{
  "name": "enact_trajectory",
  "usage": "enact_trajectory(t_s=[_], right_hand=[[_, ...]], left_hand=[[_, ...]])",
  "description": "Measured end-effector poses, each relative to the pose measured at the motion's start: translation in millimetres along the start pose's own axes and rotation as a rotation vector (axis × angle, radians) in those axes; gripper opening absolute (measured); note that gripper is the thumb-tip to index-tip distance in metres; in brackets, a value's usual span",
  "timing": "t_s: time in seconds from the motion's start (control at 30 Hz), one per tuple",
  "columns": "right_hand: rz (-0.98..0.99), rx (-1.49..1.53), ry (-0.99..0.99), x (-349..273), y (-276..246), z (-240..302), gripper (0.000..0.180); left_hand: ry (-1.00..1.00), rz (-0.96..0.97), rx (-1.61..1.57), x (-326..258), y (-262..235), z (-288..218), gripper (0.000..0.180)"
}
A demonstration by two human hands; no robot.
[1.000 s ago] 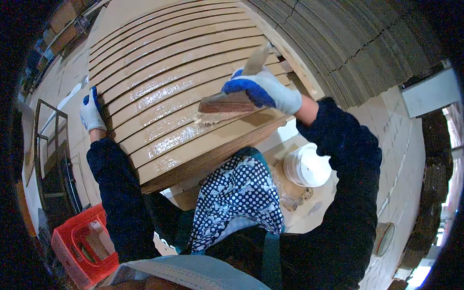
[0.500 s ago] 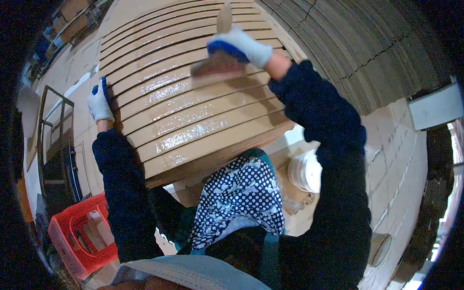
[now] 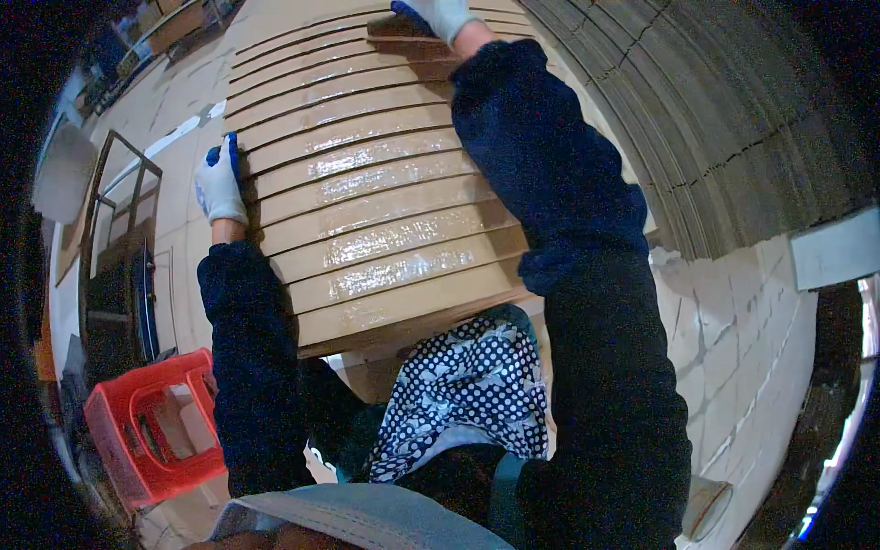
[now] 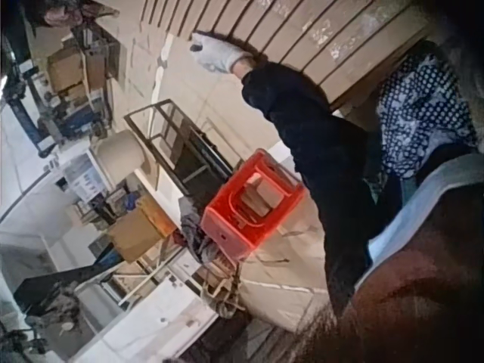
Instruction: Applying glue to the edges of curved corrugated cardboard sheets using a handheld brush.
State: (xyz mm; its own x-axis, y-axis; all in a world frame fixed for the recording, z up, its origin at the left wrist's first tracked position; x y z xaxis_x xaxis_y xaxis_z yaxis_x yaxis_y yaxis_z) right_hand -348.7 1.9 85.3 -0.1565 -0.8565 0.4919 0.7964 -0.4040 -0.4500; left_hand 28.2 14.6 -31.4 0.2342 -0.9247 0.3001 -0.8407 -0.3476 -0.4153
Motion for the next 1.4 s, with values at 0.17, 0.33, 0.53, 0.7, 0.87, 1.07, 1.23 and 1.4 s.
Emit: enact_trajectory(t_s=[0.17,0.33,0.53,0.7,0.87,1.07,1.23,1.4], right_hand=[[0.313,0.12,-0.182,-81.0,18.1,34.6,0.011],[0.592,-0.323,-0.745,-101.5,29.7,89.3,0.009],[0.017,0.095,-0.187,26.0,71.9,58.4,0.027],[-0.108,-0.724,-0.322,25.1,101.4,42.6,0.029],[0.188,-0.448,-0.595,-87.1,83.0,76.4,0.019],[0.664,-0.248,-0.493,-247.6,68.3,142.3,0.021],[0.577,-0.233,-0.635,-223.6,66.6,150.8,0.015],[0.177,-0.625,-0.554,-121.5,88.7,128.7,0.029]], left_hand=[[-0.033,0.022,0.074,4.1,2.0,5.8,0.043],[-0.015,-0.033,0.172,-0.1,-2.8,-1.4,0.045],[-0.092,0.056,0.068,-5.4,-3.5,-5.3,0.046],[-0.066,0.004,0.126,-3.7,-7.3,-7.0,0.046],[-0.13,0.074,0.158,-5.6,-5.6,-4.5,0.048],[-0.092,0.022,0.204,-5.6,-5.6,-5.1,0.051],[-0.038,-0.028,0.243,-1.7,2.3,5.7,0.053],[-0.005,0.011,0.217,6.5,11.0,17.3,0.06]])
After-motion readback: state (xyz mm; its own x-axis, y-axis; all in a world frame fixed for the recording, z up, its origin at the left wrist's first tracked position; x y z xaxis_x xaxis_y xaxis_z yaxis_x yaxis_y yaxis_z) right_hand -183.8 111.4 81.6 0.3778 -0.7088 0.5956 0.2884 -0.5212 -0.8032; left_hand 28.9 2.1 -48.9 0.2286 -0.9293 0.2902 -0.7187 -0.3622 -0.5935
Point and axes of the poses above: each hand's wrist, its own x-axis towards the middle knuckle, its own y-axis out of the palm, z = x × y, the point moved 6 cm from there along x, towards the middle knuckle, and after that the axes turned 2 degrees about -y, right-handed, at the moved point
